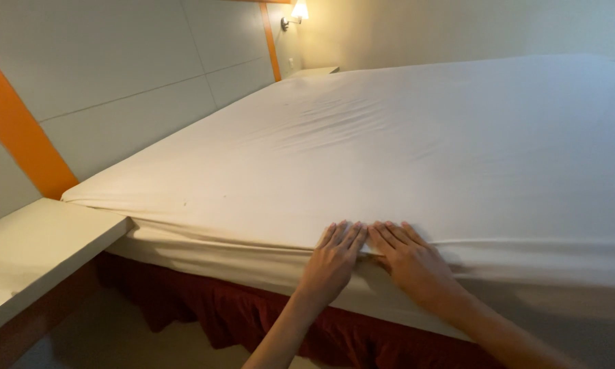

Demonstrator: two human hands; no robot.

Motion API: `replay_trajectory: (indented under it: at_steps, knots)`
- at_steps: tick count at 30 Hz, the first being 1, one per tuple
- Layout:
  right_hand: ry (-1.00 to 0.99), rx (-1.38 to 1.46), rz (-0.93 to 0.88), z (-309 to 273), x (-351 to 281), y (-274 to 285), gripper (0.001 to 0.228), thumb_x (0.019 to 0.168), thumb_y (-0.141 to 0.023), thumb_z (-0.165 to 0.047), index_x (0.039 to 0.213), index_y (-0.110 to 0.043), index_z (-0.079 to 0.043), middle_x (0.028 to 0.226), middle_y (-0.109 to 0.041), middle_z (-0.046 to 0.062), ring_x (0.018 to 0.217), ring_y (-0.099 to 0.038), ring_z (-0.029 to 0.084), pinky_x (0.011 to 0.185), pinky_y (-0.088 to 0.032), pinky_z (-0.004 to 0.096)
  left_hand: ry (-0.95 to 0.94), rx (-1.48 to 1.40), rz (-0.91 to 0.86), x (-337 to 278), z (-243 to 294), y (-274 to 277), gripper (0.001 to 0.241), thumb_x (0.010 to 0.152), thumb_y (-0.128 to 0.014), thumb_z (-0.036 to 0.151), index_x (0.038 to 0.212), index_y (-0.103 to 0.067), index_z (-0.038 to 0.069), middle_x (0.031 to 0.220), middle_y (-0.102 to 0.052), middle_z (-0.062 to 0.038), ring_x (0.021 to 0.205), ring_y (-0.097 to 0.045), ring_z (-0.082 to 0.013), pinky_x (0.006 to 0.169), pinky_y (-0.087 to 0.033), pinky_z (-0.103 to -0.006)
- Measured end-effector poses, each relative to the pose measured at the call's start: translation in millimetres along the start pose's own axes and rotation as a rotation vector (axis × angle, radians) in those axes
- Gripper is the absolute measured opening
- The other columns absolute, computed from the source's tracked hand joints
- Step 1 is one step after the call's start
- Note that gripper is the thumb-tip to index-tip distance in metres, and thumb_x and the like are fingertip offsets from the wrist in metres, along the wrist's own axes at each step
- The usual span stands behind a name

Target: The person smooths and tucks a white fitted sheet onto a mattress, working around the corners and edges. Then the person picks up a white duvet from a chair and places it on the bed.

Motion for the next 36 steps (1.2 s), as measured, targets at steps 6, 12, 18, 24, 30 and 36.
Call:
replay_trajectory:
  at_steps: [6,12,18,24,30,36]
  knots:
    - [-0.045,-0.091,0.003,12,-10,5,0.062,0.09,-0.058,-0.031,0.145,-0.048,-0.003,0.15,-0.049,0.017,0.14,-0.045,0.027,0.117,-0.03,0.043,0.015,0.003,-0.063,16,18,6,0.063,0.086,-0.053,0.0,0.148,-0.047,-0.007,0.151,-0.051,-0.023,0.142,-0.043,-0.0416,0.12,-0.029,-0.053]
    - [0.006,-0.189,0.098,15,-25,-24,0.051,0.095,-0.051,-0.014,0.145,-0.051,-0.003,0.151,-0.053,0.016,0.142,-0.049,0.024,0.122,-0.033,0.04,-0.013,-0.008,0.005,0,18,-19,0.057,0.089,-0.051,-0.003,0.145,-0.051,-0.005,0.15,-0.055,-0.022,0.144,-0.048,-0.0391,0.124,-0.031,-0.0502]
    - [-0.035,-0.028,-0.017,19,-20,-2,0.056,0.097,-0.055,-0.033,0.145,-0.049,-0.004,0.149,-0.052,0.014,0.14,-0.047,0.025,0.119,-0.029,0.044,-0.002,-0.05,-0.002,8,20,-9,0.056,0.089,-0.051,-0.001,0.145,-0.052,-0.006,0.149,-0.056,-0.022,0.143,-0.049,-0.0388,0.124,-0.032,-0.05]
    - [-0.042,-0.138,-0.035,28,-32,30,0.07,0.088,-0.058,-0.038,0.15,-0.046,-0.008,0.155,-0.05,0.013,0.14,-0.043,0.027,0.114,-0.029,0.046,-0.038,0.031,0.02,29,41,-10,0.058,0.087,-0.053,0.001,0.144,-0.052,-0.007,0.147,-0.056,-0.024,0.139,-0.048,-0.0414,0.119,-0.032,-0.0506]
    - [-0.012,-0.168,0.046,42,-44,-5,0.055,0.096,-0.053,-0.024,0.148,-0.047,-0.006,0.152,-0.051,0.013,0.142,-0.046,0.023,0.12,-0.031,0.044,-0.022,-0.009,0.041,21,46,-29,0.056,0.087,-0.053,-0.001,0.142,-0.055,-0.007,0.148,-0.058,-0.023,0.142,-0.05,-0.0376,0.124,-0.034,-0.0489]
    - [-0.057,-0.109,0.006,40,-43,-3,0.057,0.095,-0.055,-0.028,0.148,-0.045,-0.008,0.152,-0.049,0.011,0.144,-0.042,0.022,0.122,-0.029,0.042,-0.013,-0.024,0.01,21,45,-23,0.057,0.088,-0.054,0.0,0.145,-0.053,-0.007,0.152,-0.055,-0.022,0.145,-0.047,-0.0359,0.126,-0.032,-0.05]
Point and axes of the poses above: each hand's wrist, its own x-axis towards the middle knuckle, its own y-axis out of the back of the hand, z = x × y, the point moved 2 cm from there along x, towards the middle knuckle
